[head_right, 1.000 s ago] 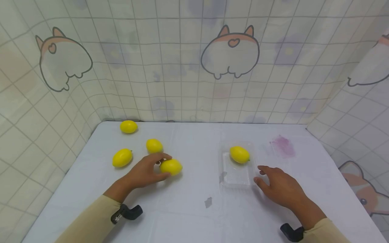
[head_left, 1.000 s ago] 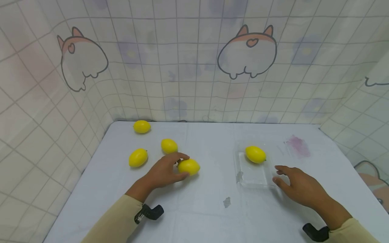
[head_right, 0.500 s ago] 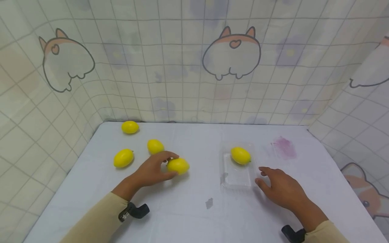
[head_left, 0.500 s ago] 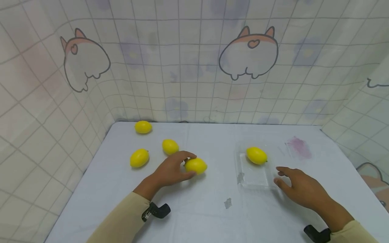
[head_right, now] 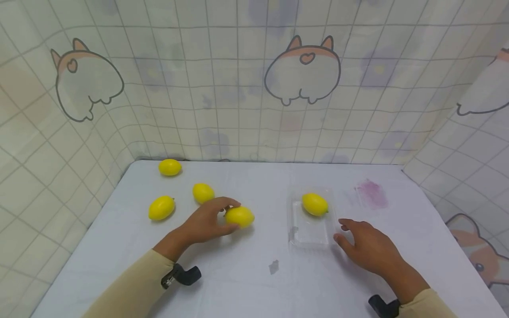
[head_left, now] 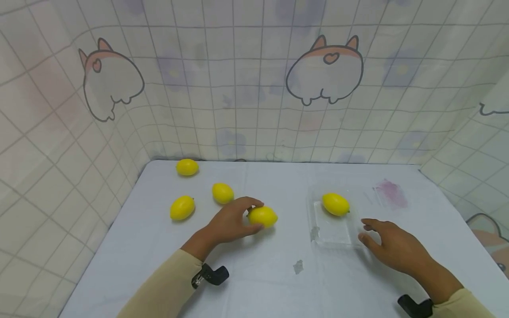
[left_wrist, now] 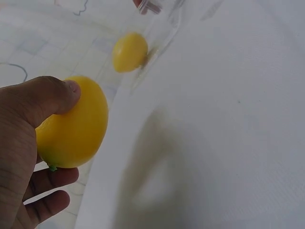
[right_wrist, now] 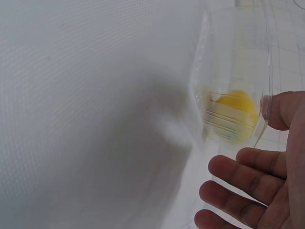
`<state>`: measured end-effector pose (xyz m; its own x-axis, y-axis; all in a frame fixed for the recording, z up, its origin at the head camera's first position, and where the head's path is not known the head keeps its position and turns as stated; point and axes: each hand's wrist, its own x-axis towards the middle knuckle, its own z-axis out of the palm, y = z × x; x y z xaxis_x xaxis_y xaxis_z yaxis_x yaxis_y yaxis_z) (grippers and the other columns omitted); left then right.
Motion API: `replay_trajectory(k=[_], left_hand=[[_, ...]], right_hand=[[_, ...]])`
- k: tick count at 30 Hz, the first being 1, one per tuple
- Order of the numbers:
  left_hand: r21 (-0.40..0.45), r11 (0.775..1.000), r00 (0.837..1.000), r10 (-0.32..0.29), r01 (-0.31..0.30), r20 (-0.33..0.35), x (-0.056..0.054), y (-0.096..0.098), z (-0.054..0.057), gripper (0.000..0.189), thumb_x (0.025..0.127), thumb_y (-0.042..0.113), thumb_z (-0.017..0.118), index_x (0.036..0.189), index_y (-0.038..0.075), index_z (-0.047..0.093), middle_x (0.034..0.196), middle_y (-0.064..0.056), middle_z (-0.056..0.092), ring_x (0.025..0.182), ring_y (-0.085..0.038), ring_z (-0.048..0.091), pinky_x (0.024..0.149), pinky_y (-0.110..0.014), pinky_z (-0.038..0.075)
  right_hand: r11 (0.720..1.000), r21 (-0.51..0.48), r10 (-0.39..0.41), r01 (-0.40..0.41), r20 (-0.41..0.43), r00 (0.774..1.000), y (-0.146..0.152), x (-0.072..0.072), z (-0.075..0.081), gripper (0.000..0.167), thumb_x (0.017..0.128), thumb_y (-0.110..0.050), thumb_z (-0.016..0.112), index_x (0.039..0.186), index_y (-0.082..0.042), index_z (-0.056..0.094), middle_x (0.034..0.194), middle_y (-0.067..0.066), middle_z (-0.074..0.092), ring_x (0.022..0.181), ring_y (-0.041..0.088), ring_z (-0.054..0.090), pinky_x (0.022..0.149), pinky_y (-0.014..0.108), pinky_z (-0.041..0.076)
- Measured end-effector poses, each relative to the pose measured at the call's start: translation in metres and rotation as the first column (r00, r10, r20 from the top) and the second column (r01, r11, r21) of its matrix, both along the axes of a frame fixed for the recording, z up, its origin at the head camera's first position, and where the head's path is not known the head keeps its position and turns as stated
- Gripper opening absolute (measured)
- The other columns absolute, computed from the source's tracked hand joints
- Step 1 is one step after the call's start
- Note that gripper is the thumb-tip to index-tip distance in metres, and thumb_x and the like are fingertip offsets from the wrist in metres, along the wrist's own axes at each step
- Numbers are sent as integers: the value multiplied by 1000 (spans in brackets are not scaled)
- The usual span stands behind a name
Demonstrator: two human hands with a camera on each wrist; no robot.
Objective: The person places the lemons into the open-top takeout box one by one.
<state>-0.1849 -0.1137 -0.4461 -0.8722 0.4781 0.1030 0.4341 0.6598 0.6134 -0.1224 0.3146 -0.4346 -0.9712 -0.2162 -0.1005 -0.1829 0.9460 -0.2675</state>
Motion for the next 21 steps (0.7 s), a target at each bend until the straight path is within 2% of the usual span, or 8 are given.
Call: replay_trajectory(k=[12, 21], left_hand=[[-33, 999, 1000, -16, 16, -11, -4, 13, 9, 56, 86, 38, 83, 136, 22, 63, 133, 7, 62, 112, -13, 58, 100, -36, 49], [-18, 999, 998, -49, 48, -30, -8, 23, 7, 55, 86, 38, 83, 135, 21, 63, 132, 7, 63, 112, -12, 58, 100, -35, 49]], right_hand=[[1000, -2, 1, -1, -7, 1000, 1, 0, -1, 61, 100, -48, 61, 141, -3, 58, 127, 18, 67, 116, 46, 60, 83, 66, 51], [1000, 5, -5, 5, 7, 1000, 1, -1, -1, 61, 100, -49, 62, 141, -3, 59, 127, 19, 67, 116, 46, 60, 84, 66, 51]])
